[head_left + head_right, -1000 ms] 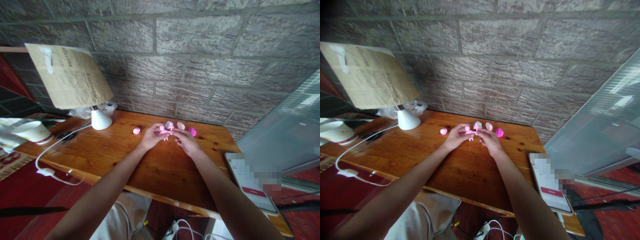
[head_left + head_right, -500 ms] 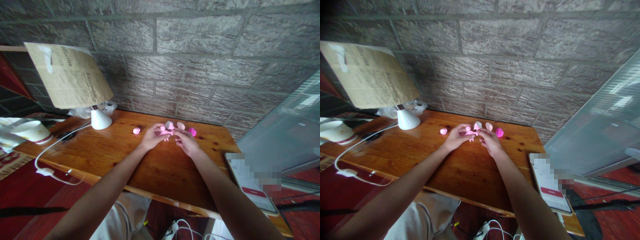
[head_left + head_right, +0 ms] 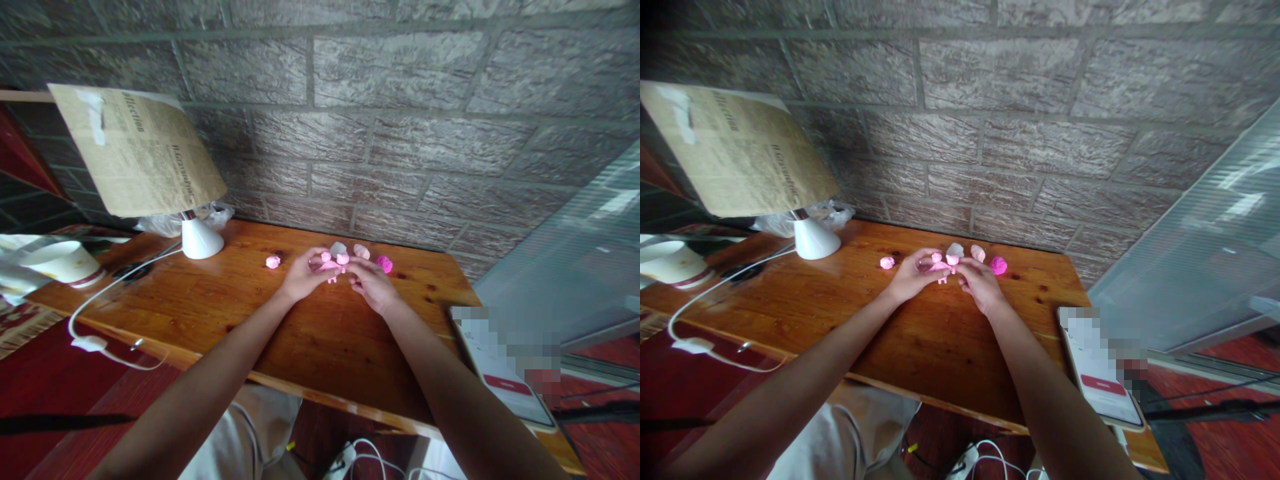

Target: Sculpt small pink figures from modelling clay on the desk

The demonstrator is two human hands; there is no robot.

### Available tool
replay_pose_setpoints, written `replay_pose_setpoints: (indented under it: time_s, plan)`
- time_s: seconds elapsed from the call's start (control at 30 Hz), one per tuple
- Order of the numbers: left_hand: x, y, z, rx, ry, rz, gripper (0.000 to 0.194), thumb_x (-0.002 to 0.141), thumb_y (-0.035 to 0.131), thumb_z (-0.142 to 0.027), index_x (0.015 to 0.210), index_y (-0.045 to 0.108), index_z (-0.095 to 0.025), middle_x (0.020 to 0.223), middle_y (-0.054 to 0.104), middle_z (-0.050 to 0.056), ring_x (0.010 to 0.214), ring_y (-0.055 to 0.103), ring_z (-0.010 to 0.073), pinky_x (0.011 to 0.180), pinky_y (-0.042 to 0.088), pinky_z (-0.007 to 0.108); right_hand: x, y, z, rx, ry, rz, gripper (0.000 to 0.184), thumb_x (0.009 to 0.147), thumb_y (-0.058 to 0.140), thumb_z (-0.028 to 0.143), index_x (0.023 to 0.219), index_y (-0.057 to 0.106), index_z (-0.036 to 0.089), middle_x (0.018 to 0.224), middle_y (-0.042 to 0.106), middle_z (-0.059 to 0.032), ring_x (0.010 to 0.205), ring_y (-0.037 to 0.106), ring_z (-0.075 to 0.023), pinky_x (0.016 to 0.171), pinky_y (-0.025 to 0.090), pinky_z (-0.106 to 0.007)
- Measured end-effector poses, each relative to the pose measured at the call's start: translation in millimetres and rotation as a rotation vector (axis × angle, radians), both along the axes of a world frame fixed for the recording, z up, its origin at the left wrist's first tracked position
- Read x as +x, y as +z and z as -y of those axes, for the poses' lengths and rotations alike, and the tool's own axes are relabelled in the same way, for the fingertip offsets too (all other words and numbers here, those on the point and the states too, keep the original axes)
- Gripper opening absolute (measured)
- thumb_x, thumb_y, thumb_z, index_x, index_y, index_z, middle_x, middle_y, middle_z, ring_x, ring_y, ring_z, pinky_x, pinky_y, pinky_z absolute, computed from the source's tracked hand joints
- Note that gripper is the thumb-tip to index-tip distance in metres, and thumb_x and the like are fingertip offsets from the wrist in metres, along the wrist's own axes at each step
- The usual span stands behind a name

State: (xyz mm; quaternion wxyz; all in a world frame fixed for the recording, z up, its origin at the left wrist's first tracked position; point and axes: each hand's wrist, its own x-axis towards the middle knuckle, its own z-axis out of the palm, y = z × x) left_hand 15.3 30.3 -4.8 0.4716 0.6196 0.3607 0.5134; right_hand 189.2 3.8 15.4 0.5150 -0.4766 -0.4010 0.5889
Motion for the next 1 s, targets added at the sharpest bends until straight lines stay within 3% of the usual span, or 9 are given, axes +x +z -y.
replay_pose_setpoints:
  time_s: [0.4,0.63,0.8,1.0]
  plan:
    - [-1.1,0.9,-2.2,0.019,0.027,0.087,0.05,0.062,0.088,-0.034,0.1,0.06,-0.017,0.094,0.075,0.004,0.085,0.072,0.0191,0.084,0.055,0.034,2.2,5.9,1.4,-0.02,0.038,0.044,0.035,0.054,0.087,0.035,0.086,0.077,0.027,0.088,0.072,0.0014,0.061,0.051,-0.0072,0.056,0.031,-0.023]
    - [-1.2,0.5,-2.9,-0.026,0.024,0.109,0.051,0.061,0.089,-0.035,0.1,0.061,-0.017,0.093,0.075,0.004,0.086,0.072,0.0197,0.086,0.055,0.035,2.5,3.7,-0.8,-0.037,-0.013,0.043,0.033,0.054,0.085,0.039,0.082,0.076,0.025,0.091,0.075,-0.0005,0.06,0.048,-0.0078,0.055,0.03,-0.022]
    - [-0.4,3.0,-0.1,-0.085,-0.025,0.119,0.054,0.059,0.091,-0.034,0.101,0.062,-0.016,0.093,0.075,0.004,0.085,0.071,0.0185,0.086,0.054,0.034,2.5,4.9,-1.8,-0.08,-0.021,-0.108,0.031,0.057,0.087,0.038,0.08,0.073,0.023,0.086,0.073,-0.0013,0.058,0.044,-0.0077,0.051,0.028,-0.022]
    - [0.7,7.7,4.3,-0.092,-0.063,0.143,0.051,0.06,0.091,-0.031,0.101,0.064,-0.016,0.093,0.076,0.003,0.085,0.071,0.0176,0.085,0.053,0.033,4.4,8.6,-1.0,-0.13,0.097,-0.292,0.03,0.06,0.089,0.028,0.079,0.067,0.023,0.076,0.064,0.0022,0.053,0.036,-0.0064,0.046,0.023,-0.022]
